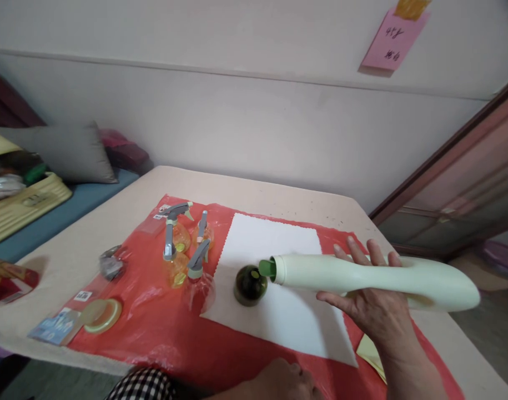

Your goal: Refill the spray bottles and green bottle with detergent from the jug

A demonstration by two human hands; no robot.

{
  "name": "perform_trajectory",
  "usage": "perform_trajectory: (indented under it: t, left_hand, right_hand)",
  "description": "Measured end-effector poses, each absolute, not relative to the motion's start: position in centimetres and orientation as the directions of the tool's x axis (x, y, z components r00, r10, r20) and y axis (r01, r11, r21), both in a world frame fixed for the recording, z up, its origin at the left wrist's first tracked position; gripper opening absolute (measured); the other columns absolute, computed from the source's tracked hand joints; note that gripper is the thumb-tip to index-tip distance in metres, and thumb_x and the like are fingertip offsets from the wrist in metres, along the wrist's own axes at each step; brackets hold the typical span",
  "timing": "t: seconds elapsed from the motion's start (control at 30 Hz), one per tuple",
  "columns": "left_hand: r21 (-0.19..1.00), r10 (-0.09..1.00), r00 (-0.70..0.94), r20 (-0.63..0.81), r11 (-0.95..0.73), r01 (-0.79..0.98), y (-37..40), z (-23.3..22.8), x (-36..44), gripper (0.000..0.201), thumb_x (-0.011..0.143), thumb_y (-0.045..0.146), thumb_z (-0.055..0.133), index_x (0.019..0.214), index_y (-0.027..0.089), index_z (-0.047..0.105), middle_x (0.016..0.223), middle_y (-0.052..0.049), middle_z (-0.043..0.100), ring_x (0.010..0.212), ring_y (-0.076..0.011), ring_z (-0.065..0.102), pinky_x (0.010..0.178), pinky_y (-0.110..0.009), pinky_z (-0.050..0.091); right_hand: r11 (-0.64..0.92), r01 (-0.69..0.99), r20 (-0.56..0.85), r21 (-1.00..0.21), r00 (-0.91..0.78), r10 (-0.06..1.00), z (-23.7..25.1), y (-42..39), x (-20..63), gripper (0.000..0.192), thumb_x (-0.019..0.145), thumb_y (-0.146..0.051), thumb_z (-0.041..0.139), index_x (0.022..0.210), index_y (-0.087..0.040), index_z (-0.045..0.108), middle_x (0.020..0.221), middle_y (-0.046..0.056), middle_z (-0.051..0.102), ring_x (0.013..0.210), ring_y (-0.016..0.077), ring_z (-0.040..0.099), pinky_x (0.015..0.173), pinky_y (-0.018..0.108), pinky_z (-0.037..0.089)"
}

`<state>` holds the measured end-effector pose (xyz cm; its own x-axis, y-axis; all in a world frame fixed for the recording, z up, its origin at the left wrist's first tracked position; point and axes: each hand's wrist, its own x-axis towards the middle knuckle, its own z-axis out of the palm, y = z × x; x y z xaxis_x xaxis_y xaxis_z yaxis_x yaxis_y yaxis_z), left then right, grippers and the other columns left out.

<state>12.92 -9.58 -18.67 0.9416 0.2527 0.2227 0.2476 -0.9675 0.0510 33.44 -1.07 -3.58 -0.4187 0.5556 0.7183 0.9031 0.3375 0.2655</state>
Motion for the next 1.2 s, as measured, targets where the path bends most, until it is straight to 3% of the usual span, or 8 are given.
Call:
perform_trajectory:
  t: [0.2,0.37,0.5,0.8,1.2]
  left_hand:
    - [0.081,0.248,0.95,0.192,-0.968,0.236,-9.7,-19.2,13.2,0.023,0.093,0.036,0.079,0.083,0.018,0.068,0.067,-0.002,0.072,0.053,-0.016,0.063,0.036,-0.025,0.024]
    - [0.063,0.242,0.957,0.162,-0.97,0.235,-9.6,-17.7,12.8,0.022,0.094,0.034,0.079,0.085,0.017,0.067,0.07,-0.002,0.072,0.055,-0.0157,0.065,0.035,-0.026,0.019]
    - [0.048,0.248,0.958,0.142,-0.969,0.244,-9.5,-17.7,12.9,0.025,0.091,0.034,0.082,0.081,0.017,0.066,0.068,-0.002,0.072,0.053,-0.0156,0.065,0.034,-0.027,0.015]
    - [0.039,0.254,0.945,0.205,-0.967,0.252,-9.7,-19.3,13.2,0.028,0.091,0.039,0.08,0.078,0.018,0.066,0.064,-0.002,0.07,0.049,-0.0144,0.061,0.036,-0.025,0.016]
    - [0.098,0.271,0.956,0.116,-0.96,0.261,-9.6,-18.7,13.2,0.023,0.091,0.036,0.081,0.085,0.017,0.071,0.072,-0.005,0.076,0.054,-0.0183,0.069,0.035,-0.025,0.017]
  right_hand:
    - [0.352,0.891,0.723,0.286,-0.442,0.531,-3.4,-1.0,33.4,0.096,0.097,-0.077,0.047,0.172,-0.022,0.023,0.166,0.018,0.049,0.161,0.044,0.031,0.13,0.068,0.022]
    - [0.36,0.893,0.733,0.271,-0.434,0.524,-3.3,-1.1,33.3,0.097,0.096,-0.078,0.051,0.172,-0.024,0.026,0.166,0.017,0.05,0.16,0.0431,0.033,0.131,0.067,0.021]
    - [0.348,0.914,0.718,0.209,-0.385,0.58,-3.3,-1.4,33.2,0.096,0.095,-0.077,0.055,0.172,-0.03,0.023,0.166,0.014,0.05,0.159,0.0444,0.036,0.132,0.067,0.022]
    - [0.355,0.888,0.701,0.293,-0.452,0.552,-3.1,-1.2,33.2,0.094,0.098,-0.075,0.05,0.172,-0.024,0.024,0.169,0.016,0.046,0.163,0.0429,0.029,0.131,0.069,0.02]
    - [0.343,0.899,0.683,0.274,-0.433,0.588,-3.3,-1.5,33.3,0.094,0.097,-0.077,0.051,0.172,-0.028,0.023,0.17,0.016,0.044,0.16,0.0469,0.031,0.127,0.074,0.024]
